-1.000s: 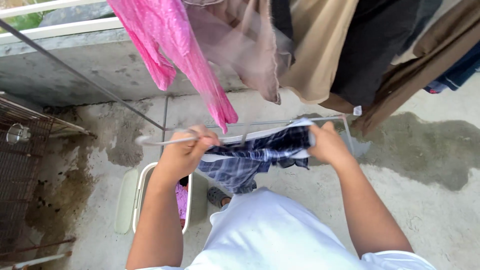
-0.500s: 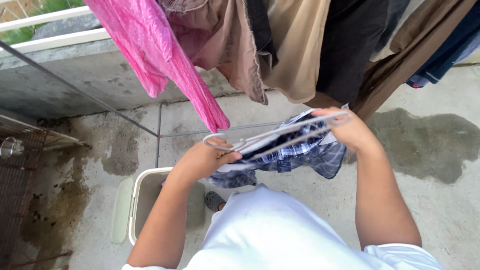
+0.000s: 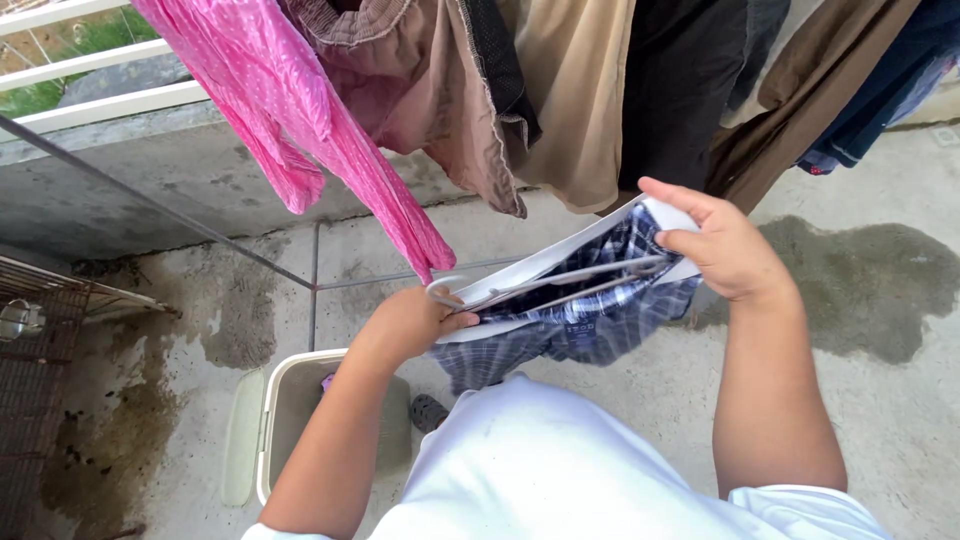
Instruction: Hanging clothes from a basket onto hangers and placing them on a laundry rack.
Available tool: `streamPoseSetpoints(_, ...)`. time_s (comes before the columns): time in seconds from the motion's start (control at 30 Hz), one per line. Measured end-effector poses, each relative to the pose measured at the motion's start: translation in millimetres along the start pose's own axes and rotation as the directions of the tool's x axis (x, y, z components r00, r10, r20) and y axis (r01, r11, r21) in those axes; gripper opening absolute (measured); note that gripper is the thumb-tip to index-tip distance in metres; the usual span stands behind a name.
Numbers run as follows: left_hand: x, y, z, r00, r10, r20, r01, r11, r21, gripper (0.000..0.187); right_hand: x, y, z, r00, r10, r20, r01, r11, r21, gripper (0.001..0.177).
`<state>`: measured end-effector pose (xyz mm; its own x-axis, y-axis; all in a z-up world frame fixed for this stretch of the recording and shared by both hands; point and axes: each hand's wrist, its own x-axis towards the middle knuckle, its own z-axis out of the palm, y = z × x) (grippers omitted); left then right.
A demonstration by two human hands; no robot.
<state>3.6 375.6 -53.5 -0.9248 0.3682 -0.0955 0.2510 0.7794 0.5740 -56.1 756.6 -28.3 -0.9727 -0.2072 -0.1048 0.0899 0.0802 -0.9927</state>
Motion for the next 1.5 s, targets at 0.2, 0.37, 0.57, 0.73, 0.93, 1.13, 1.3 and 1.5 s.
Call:
streamPoseSetpoints(0.2,6.4,3.2,18.0,0.986,-0.153,0.06,0.131,0.951,0.282,0.035,-11.2,-26.8,-3.0,0.984,-0.094,0.15,0.12,0.976,-0.179,0.061)
streamPoseSetpoints(0.37,8.2,22.1,27.5,0.993,-0.013,0.117,-0.017,0.968,0.25,0.041,-12.2,-74.0,41.1,0.985,0.04,-0.17,-0.077,0.972,-0.22,0.049)
streamPoseSetpoints(0.57,4.5,48.6,-11.9,0.952,0.308,0.004,-0.307,0.95,0.053,0.04,2.7,-12.5,48.4,0.959,-0.024,0.281,0.206,0.74,-0.641,0.059)
streamPoseSetpoints(0.73,3.0,40.9,-9.5,0.956,0.275,-0.104,-0.281,0.958,-0.053,0.041,-27.8,-6.9,71.1,0.951,-0.276,0.143,0.271,0.512,-0.815,0.035)
streamPoseSetpoints(0.93,0.9,29.6,-19.0,0.978,0.114,-0.175,-0.167,0.93,-0.327,0.034,-28.7,16.8,66.9,0.874,-0.449,0.187,0.376,0.379,-0.846,0.037)
streamPoseSetpoints(1.13,-21.4,51.2,-73.2,0.987,0.014,-0.163,-0.065,0.948,-0.312,0.032,-25.5,19.2,46.6,0.81,-0.58,0.087,0.323,0.318,-0.892,0.047)
streamPoseSetpoints(1.3,-33.3,42.5,-79.6,0.982,-0.172,0.075,0.176,0.983,-0.049,0.028,-32.3,9.3,38.0,0.702,-0.712,0.002,0.339,0.332,-0.88,0.042)
streamPoseSetpoints(1.5,-24.8,23.5,-60.5,0.97,0.023,-0.244,-0.046,0.995,-0.091,0.031,-36.3,4.6,43.1,0.706,-0.697,-0.122,0.275,0.43,-0.86,0.041)
